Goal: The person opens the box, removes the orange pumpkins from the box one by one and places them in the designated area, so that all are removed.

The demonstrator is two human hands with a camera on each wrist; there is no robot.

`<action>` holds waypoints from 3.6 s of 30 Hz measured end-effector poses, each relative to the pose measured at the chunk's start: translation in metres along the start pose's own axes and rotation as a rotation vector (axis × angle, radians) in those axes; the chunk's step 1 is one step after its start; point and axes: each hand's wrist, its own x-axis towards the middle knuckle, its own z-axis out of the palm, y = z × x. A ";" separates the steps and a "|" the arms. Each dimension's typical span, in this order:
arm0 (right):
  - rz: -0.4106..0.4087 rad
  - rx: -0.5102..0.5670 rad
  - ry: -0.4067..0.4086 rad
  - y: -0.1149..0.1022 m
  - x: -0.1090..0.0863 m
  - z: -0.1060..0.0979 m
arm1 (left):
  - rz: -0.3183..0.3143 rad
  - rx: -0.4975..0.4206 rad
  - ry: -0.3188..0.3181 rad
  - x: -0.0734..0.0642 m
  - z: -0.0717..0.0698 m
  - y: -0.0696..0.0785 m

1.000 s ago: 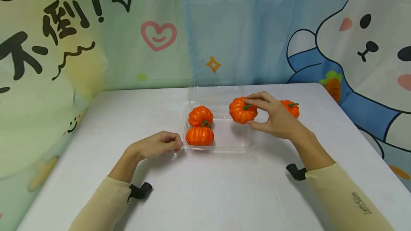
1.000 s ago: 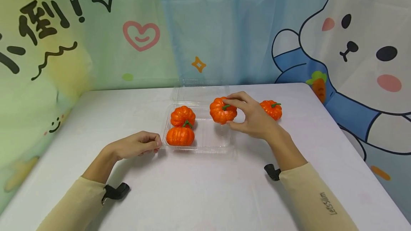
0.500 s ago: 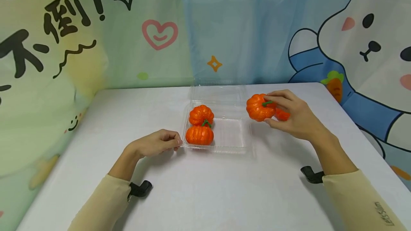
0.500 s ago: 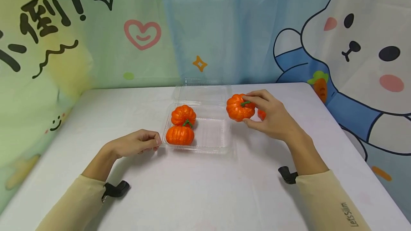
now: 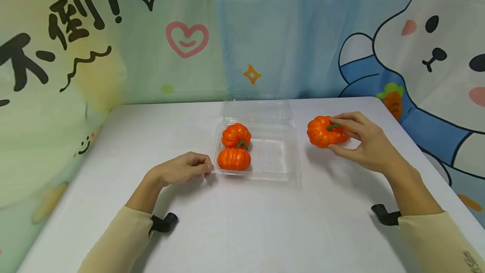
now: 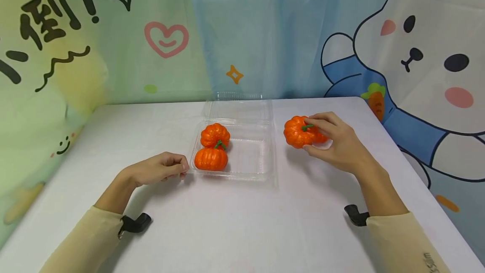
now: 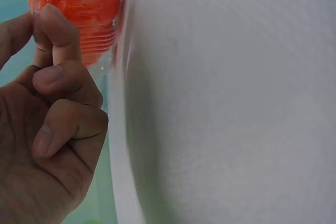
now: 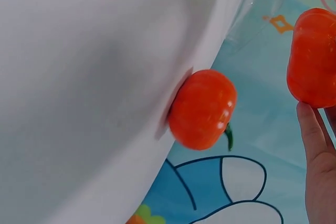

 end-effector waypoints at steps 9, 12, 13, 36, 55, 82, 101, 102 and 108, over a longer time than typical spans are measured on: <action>0.008 0.004 0.015 0.015 -0.019 -0.006 | -0.006 -0.006 0.000 -0.001 0.000 0.000; 0.013 0.007 0.008 0.019 -0.023 -0.009 | 0.001 0.001 0.005 -0.001 -0.001 0.000; 0.022 0.004 0.003 0.020 -0.024 -0.010 | 0.002 0.003 0.006 -0.001 -0.001 -0.001; 0.233 -0.056 -0.207 0.044 -0.059 -0.020 | -0.001 -0.024 0.001 -0.002 0.000 0.000; 0.267 -0.055 -0.262 0.048 -0.061 -0.018 | -0.017 -0.030 -0.012 -0.005 0.000 -0.001; 0.017 -0.077 -0.038 0.029 -0.033 -0.007 | -0.012 -0.017 -0.002 -0.011 -0.003 -0.002; -0.006 0.027 -0.049 -0.004 0.014 0.025 | -0.022 -0.019 0.001 -0.011 -0.003 0.002; -0.016 0.039 -0.050 -0.005 0.016 0.027 | -0.024 -0.018 0.001 -0.011 -0.003 0.002; -0.052 0.114 -0.064 -0.014 0.026 0.042 | -0.031 -0.023 0.001 -0.012 -0.003 0.002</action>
